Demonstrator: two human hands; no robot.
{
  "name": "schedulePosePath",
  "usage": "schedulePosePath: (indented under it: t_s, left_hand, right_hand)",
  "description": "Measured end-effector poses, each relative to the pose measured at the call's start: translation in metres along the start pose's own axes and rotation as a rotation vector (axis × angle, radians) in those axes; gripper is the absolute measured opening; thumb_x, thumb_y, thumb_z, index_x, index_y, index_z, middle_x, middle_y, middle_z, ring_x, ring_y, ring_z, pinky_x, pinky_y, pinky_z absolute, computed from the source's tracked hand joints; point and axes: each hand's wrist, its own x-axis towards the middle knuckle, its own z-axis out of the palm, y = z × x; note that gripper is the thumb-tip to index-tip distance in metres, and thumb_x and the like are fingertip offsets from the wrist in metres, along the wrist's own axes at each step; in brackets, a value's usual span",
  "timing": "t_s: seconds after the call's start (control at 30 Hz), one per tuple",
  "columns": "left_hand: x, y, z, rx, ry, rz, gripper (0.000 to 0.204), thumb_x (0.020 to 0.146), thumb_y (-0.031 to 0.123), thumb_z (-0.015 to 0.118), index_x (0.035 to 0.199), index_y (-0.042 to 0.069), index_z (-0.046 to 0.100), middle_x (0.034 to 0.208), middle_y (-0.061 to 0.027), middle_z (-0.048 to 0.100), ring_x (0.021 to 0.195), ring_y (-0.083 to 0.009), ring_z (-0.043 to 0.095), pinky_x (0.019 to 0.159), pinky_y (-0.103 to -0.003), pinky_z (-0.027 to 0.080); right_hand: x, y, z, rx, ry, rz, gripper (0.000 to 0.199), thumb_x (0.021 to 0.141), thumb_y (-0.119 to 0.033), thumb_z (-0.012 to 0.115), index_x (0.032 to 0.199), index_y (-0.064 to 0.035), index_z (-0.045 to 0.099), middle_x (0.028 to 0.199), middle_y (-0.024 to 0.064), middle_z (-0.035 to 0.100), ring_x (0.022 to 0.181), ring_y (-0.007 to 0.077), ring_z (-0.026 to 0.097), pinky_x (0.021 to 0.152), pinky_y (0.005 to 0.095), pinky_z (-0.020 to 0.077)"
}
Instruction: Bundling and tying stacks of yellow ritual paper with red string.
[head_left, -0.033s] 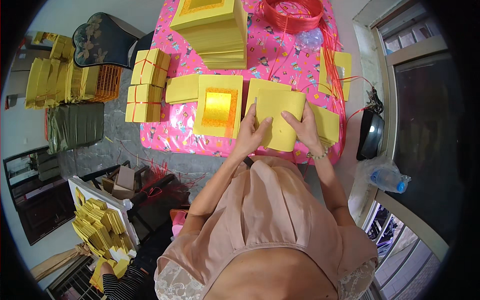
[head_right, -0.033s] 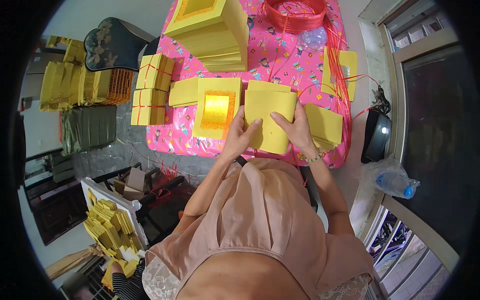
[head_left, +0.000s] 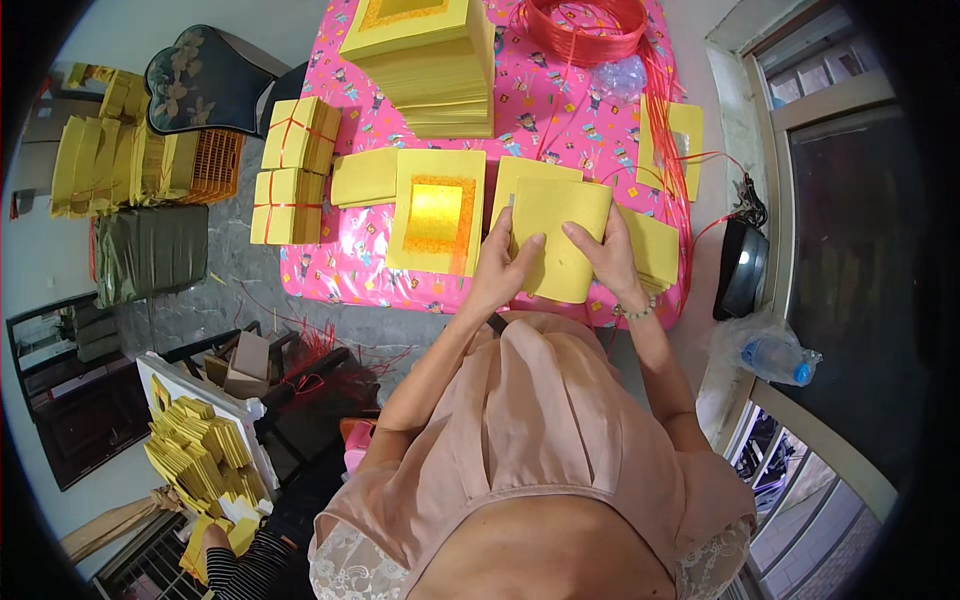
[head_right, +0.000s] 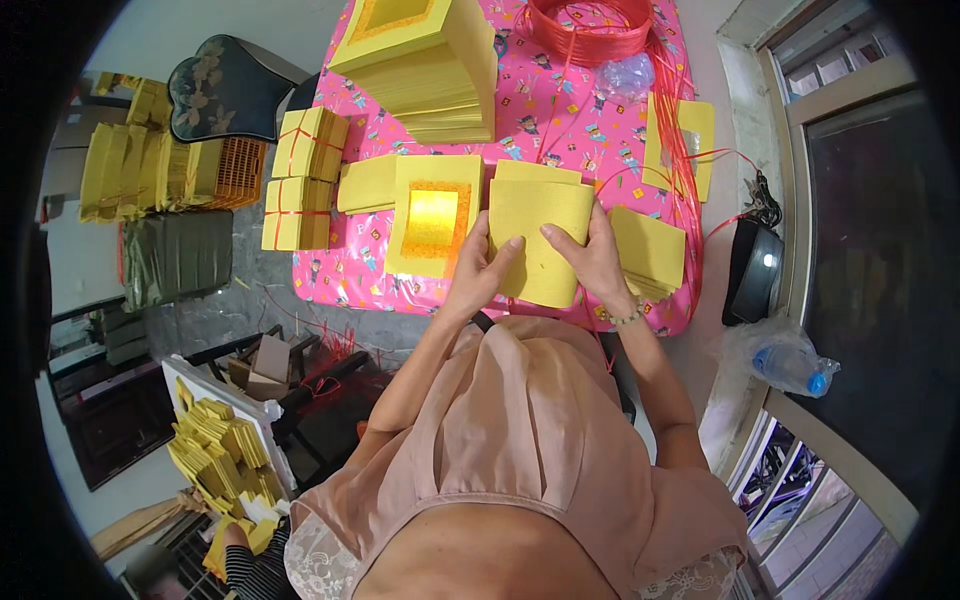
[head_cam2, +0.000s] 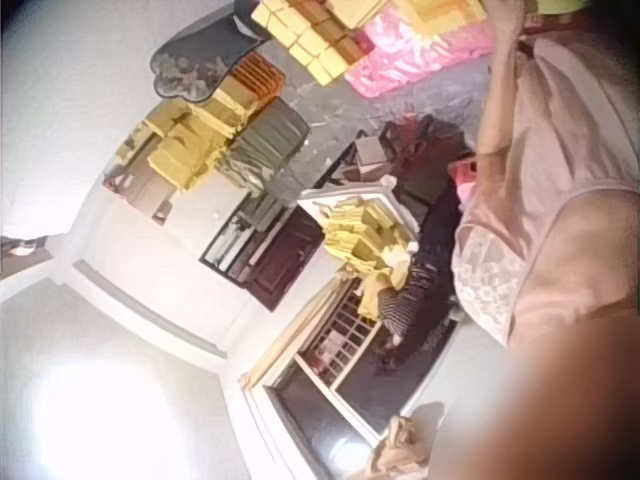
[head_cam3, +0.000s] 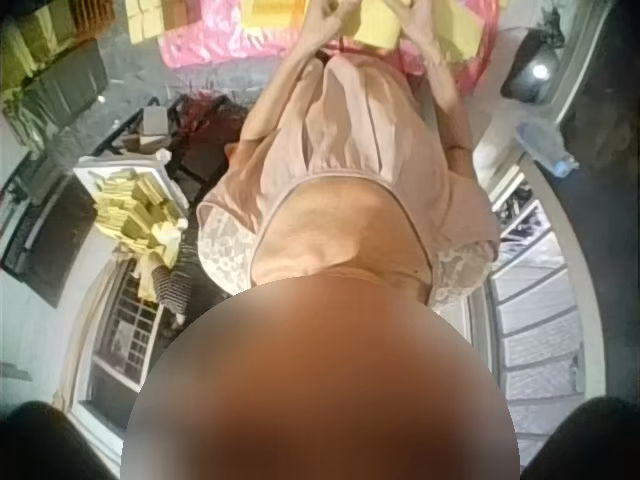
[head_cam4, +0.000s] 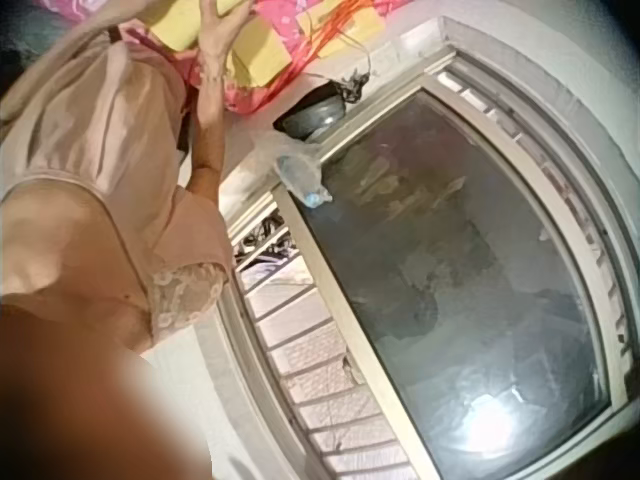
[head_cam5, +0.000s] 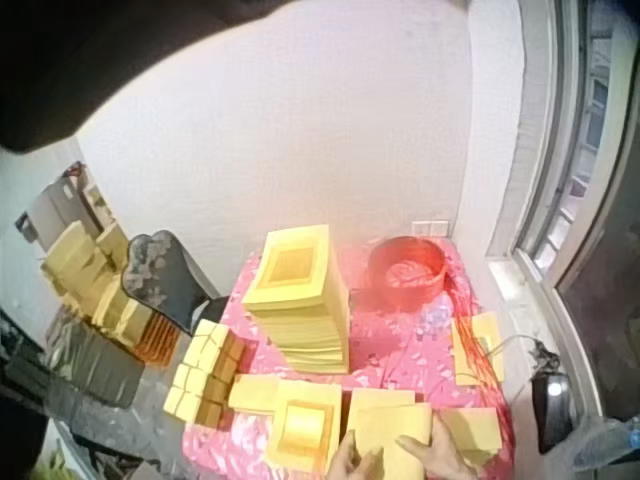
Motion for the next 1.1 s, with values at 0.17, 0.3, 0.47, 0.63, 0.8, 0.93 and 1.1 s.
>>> schedulePosePath:
  t_s: [0.17,0.3,0.47,0.63,0.8,0.93,1.1]
  left_hand:
    - [0.002,0.001,0.006,-0.016,0.044,0.004,0.039,0.096,0.007,0.052,0.132,-0.002,0.039,0.117,-0.0107,0.056,0.107,-0.0138,0.053,0.092,-0.028,0.044]
    - [0.001,-0.004,0.008,-0.021,0.054,0.016,0.041,0.097,0.007,0.051,0.134,-0.001,0.037,0.118,-0.0110,0.055,0.109,-0.0144,0.052,0.093,-0.029,0.043]
    - [-0.001,0.002,0.013,-0.052,0.077,-0.004,0.040,0.097,0.007,0.051,0.134,-0.001,0.036,0.119,-0.0111,0.055,0.109,-0.0149,0.053,0.093,-0.029,0.043]
    - [-0.005,0.008,0.017,-0.040,0.105,0.088,0.039,0.099,0.008,0.050,0.134,-0.001,0.036,0.119,-0.0114,0.055,0.108,-0.0151,0.053,0.093,-0.029,0.044]
    - [-0.009,0.017,0.020,-0.063,0.104,0.081,0.040,0.100,0.010,0.049,0.135,-0.002,0.035,0.119,-0.0126,0.055,0.106,-0.0153,0.054,0.090,-0.029,0.045]
    - [-0.009,0.013,0.019,-0.055,0.127,0.097,0.040,0.099,0.010,0.049,0.135,-0.002,0.035,0.119,-0.0125,0.056,0.107,-0.0151,0.054,0.091,-0.029,0.045]
    - [-0.007,0.002,0.011,-0.063,0.119,0.054,0.042,0.099,0.008,0.051,0.137,0.003,0.037,0.126,-0.0089,0.054,0.115,-0.0148,0.052,0.098,-0.030,0.041]
  right_hand:
    - [-0.003,-0.004,0.004,-0.029,0.041,-0.009,0.049,0.086,-0.004,0.068,0.128,0.0000,0.042,0.111,0.0094,0.061,0.099,0.0139,0.061,0.083,0.0289,0.0523]
    - [-0.003,-0.008,0.005,-0.091,0.041,-0.043,0.050,0.086,-0.004,0.068,0.128,-0.0001,0.041,0.111,0.0100,0.061,0.100,0.0144,0.061,0.083,0.0292,0.0521]
    - [-0.007,-0.012,0.005,-0.067,0.030,-0.069,0.051,0.087,-0.006,0.068,0.129,-0.0003,0.041,0.112,0.0100,0.060,0.100,0.0141,0.061,0.084,0.0290,0.0517]
    - [-0.016,-0.008,0.002,-0.017,-0.008,-0.035,0.040,0.091,-0.012,0.065,0.125,0.0010,0.049,0.112,0.0083,0.062,0.099,0.0124,0.060,0.084,0.0284,0.0511]
    - [-0.018,-0.017,0.001,0.015,-0.022,-0.035,0.034,0.093,-0.014,0.064,0.121,0.0017,0.054,0.108,0.0065,0.064,0.095,0.0100,0.060,0.081,0.0268,0.0510]
    - [-0.014,-0.020,-0.003,0.030,0.024,-0.034,0.025,0.096,-0.015,0.061,0.113,0.0025,0.060,0.099,0.0037,0.067,0.089,0.0071,0.060,0.076,0.0245,0.0508]
    - [-0.005,-0.028,-0.001,-0.065,0.066,0.034,0.020,0.096,-0.017,0.062,0.102,0.0019,0.065,0.089,0.0004,0.067,0.080,0.0037,0.058,0.070,0.0217,0.0478]
